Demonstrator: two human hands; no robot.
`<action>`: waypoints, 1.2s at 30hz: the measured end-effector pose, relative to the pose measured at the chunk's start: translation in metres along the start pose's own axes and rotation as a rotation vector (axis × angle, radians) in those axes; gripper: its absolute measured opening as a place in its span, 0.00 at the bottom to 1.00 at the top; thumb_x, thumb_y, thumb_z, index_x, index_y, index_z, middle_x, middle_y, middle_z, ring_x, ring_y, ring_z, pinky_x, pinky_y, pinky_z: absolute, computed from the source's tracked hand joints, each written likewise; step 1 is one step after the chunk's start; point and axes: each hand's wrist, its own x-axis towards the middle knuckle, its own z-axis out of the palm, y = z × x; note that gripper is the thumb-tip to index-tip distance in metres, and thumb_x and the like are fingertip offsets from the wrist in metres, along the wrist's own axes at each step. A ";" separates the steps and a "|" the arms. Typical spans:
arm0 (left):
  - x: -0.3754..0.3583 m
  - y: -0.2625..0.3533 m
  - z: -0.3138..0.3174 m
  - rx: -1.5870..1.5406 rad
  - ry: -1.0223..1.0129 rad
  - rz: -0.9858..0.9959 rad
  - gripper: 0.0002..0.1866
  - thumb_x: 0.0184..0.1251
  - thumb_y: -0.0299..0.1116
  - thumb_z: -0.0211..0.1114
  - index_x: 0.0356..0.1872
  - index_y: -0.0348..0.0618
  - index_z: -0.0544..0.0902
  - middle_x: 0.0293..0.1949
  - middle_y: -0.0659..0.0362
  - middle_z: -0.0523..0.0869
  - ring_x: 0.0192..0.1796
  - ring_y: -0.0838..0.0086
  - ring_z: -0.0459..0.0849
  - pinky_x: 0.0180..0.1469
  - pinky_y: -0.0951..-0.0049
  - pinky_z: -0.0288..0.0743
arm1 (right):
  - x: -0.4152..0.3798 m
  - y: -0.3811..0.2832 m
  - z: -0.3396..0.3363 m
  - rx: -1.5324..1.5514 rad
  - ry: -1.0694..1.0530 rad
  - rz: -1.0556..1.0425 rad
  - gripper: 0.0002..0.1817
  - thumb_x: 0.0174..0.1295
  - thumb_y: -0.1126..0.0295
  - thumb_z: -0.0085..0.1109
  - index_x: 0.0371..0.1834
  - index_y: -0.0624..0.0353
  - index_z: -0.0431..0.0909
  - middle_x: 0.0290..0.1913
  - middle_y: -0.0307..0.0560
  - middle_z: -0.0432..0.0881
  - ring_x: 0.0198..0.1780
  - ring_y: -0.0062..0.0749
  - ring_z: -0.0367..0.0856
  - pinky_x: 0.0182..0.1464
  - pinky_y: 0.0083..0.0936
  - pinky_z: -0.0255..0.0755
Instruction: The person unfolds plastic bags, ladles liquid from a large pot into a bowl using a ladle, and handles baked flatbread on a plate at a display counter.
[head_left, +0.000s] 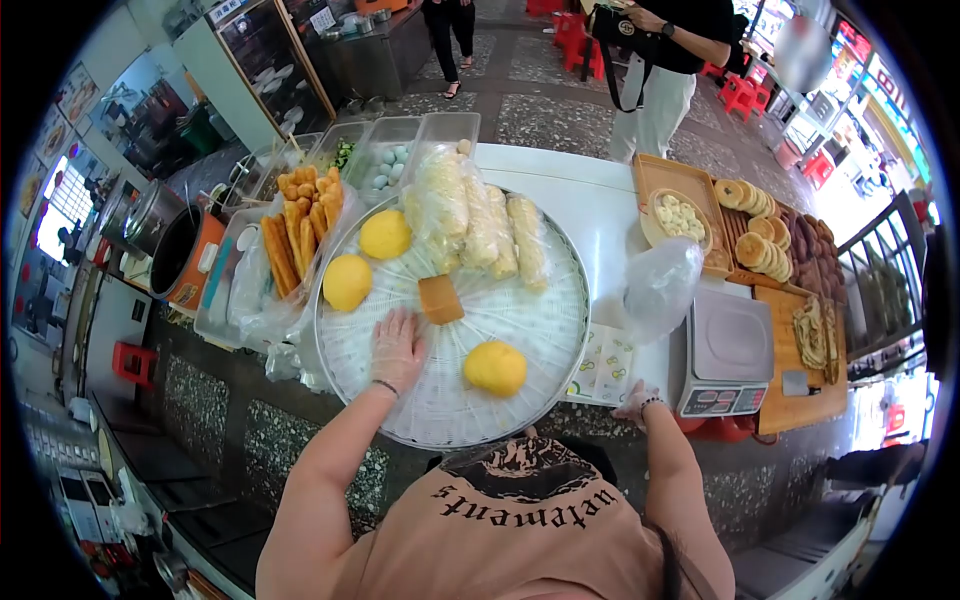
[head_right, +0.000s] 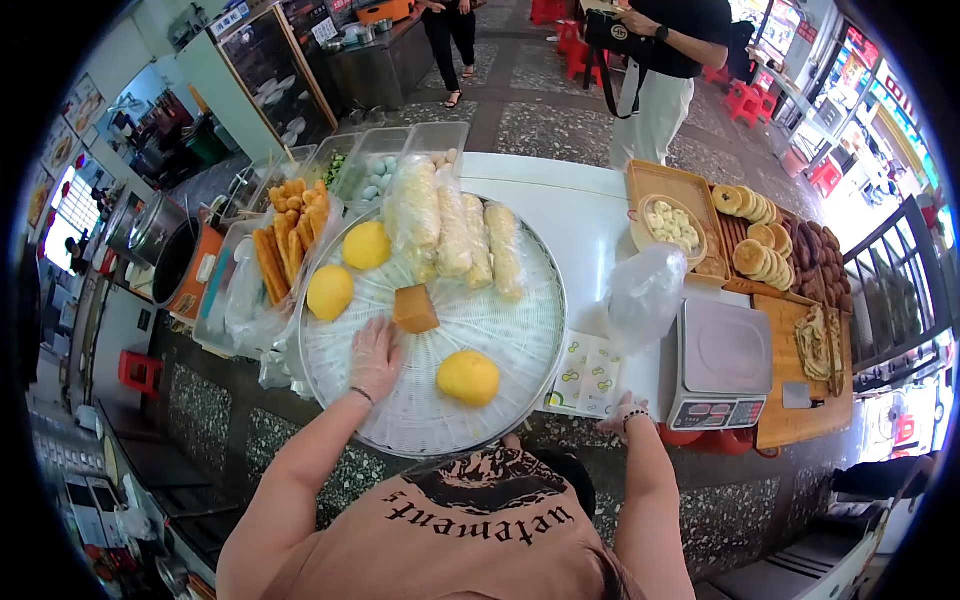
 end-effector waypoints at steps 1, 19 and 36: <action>0.000 0.000 0.002 -0.001 0.000 -0.001 0.26 0.61 0.37 0.57 0.60 0.37 0.70 0.65 0.45 0.67 0.68 0.49 0.63 0.69 0.50 0.53 | -0.003 0.000 -0.002 -0.001 0.001 0.001 0.68 0.42 0.49 0.75 0.76 0.55 0.30 0.74 0.72 0.34 0.74 0.60 0.49 0.71 0.37 0.55; 0.000 -0.002 0.001 -0.055 0.051 0.052 0.26 0.59 0.32 0.58 0.59 0.33 0.70 0.62 0.41 0.69 0.65 0.46 0.65 0.68 0.52 0.58 | 0.025 0.008 0.016 0.034 -0.048 0.032 0.69 0.43 0.45 0.74 0.76 0.47 0.25 0.76 0.65 0.28 0.75 0.53 0.47 0.73 0.38 0.52; 0.004 0.002 -0.005 -0.107 -0.015 -0.007 0.24 0.58 0.32 0.58 0.55 0.31 0.72 0.61 0.41 0.70 0.64 0.46 0.66 0.67 0.52 0.59 | -0.025 -0.004 -0.007 -0.003 0.099 -0.030 0.59 0.40 0.53 0.76 0.73 0.53 0.46 0.71 0.66 0.52 0.66 0.56 0.65 0.60 0.39 0.71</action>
